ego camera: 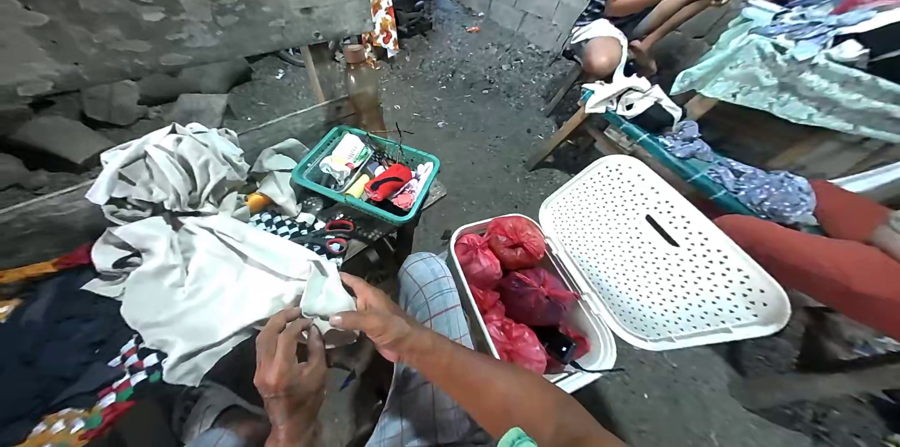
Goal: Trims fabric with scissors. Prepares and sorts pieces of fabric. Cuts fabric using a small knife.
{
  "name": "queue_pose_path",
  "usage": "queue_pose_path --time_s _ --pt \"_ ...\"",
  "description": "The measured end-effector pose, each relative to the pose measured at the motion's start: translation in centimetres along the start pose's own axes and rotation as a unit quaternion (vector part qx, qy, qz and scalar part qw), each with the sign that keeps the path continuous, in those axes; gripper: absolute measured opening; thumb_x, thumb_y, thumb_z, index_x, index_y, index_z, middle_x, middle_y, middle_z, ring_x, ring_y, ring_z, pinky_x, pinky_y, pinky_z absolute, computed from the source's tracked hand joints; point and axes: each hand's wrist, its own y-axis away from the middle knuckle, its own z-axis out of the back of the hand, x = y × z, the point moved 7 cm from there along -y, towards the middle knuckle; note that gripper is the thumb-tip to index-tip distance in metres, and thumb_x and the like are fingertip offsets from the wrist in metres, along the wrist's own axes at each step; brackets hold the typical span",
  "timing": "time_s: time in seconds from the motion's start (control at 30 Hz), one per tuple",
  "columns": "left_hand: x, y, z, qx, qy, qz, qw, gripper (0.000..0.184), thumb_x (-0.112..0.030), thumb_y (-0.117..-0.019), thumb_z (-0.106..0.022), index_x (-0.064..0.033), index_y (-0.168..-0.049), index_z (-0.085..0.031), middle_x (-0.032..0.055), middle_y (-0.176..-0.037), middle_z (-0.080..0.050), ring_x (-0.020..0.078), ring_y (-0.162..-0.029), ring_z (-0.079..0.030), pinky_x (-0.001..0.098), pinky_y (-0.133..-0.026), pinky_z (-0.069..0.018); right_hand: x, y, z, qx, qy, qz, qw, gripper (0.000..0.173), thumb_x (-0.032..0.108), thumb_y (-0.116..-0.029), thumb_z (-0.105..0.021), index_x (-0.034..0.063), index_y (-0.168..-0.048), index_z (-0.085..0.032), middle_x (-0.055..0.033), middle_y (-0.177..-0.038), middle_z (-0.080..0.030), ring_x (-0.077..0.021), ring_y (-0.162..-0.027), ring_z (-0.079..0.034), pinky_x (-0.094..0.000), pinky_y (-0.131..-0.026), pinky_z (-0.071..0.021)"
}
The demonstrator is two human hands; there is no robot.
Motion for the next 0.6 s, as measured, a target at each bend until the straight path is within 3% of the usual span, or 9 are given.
queue_pose_path --time_s 0.23,0.33,0.4,0.5,0.6 --pt "0.3 -1.5 1.7 0.001 -0.006 0.002 1.000 0.019 -0.013 -0.0935 -0.060 0.0031 -0.096 -0.069 0.0174 -0.100 -0.070 0.0257 -0.099 -0.068 0.0376 -0.091 -0.0558 -0.1 0.0 0.3 -0.019 0.045 -0.003 0.999 0.084 0.011 -0.0952 -0.070 0.0065 -0.161 -0.018 -0.0200 -0.125 -0.067 -0.0247 -0.107 -0.069 -0.0425 -0.096 -0.0569" --pt "0.4 -2.4 2.2 0.019 -0.010 0.009 1.000 0.020 -0.014 -0.0952 -0.059 0.0037 -0.097 -0.069 0.0153 -0.094 -0.070 0.0207 -0.089 -0.069 0.0334 -0.083 -0.0574 -0.4 0.4 -0.1 -0.037 0.150 -0.049 0.987 0.072 0.029 -0.0971 -0.071 0.0016 -0.153 -0.035 -0.0158 -0.115 -0.068 -0.0198 -0.098 -0.068 -0.0395 -0.092 -0.0561" --pt "0.4 -3.6 2.8 0.018 0.002 0.011 1.000 0.019 -0.010 -0.0959 -0.057 0.0063 -0.098 -0.067 0.0164 -0.092 -0.069 0.0178 -0.084 -0.068 0.0300 -0.080 -0.0578 -1.3 0.5 -0.3 -0.018 0.214 -0.067 0.974 0.060 0.035 -0.0993 -0.067 -0.0017 -0.142 -0.047 -0.0171 -0.114 -0.068 -0.0225 -0.099 -0.068 -0.0424 -0.092 -0.0552" --pt "0.4 -5.5 3.9 0.015 0.015 -0.013 1.000 0.020 -0.010 -0.0971 -0.057 0.0073 -0.099 -0.066 0.0186 -0.092 -0.069 0.0189 -0.084 -0.068 0.0311 -0.079 -0.0577 -2.9 0.2 -1.1 0.055 0.263 -0.057 0.962 0.049 0.037 -0.1023 -0.061 -0.0049 -0.128 -0.060 -0.0217 -0.115 -0.067 -0.0272 -0.105 -0.066 -0.0475 -0.096 -0.0529" --pt "0.3 -6.3 3.5 0.073 0.013 -0.067 0.995 0.023 -0.018 -0.0987 -0.058 0.0018 -0.099 -0.068 0.0156 -0.096 -0.071 0.0227 -0.091 -0.069 0.0369 -0.084 -0.0582 -1.6 -0.9 -2.6 0.073 0.236 0.012 0.969 0.042 0.031 -0.1023 -0.062 -0.0054 -0.124 -0.062 -0.0188 -0.110 -0.069 -0.0220 -0.101 -0.068 -0.0431 -0.094 -0.0547"
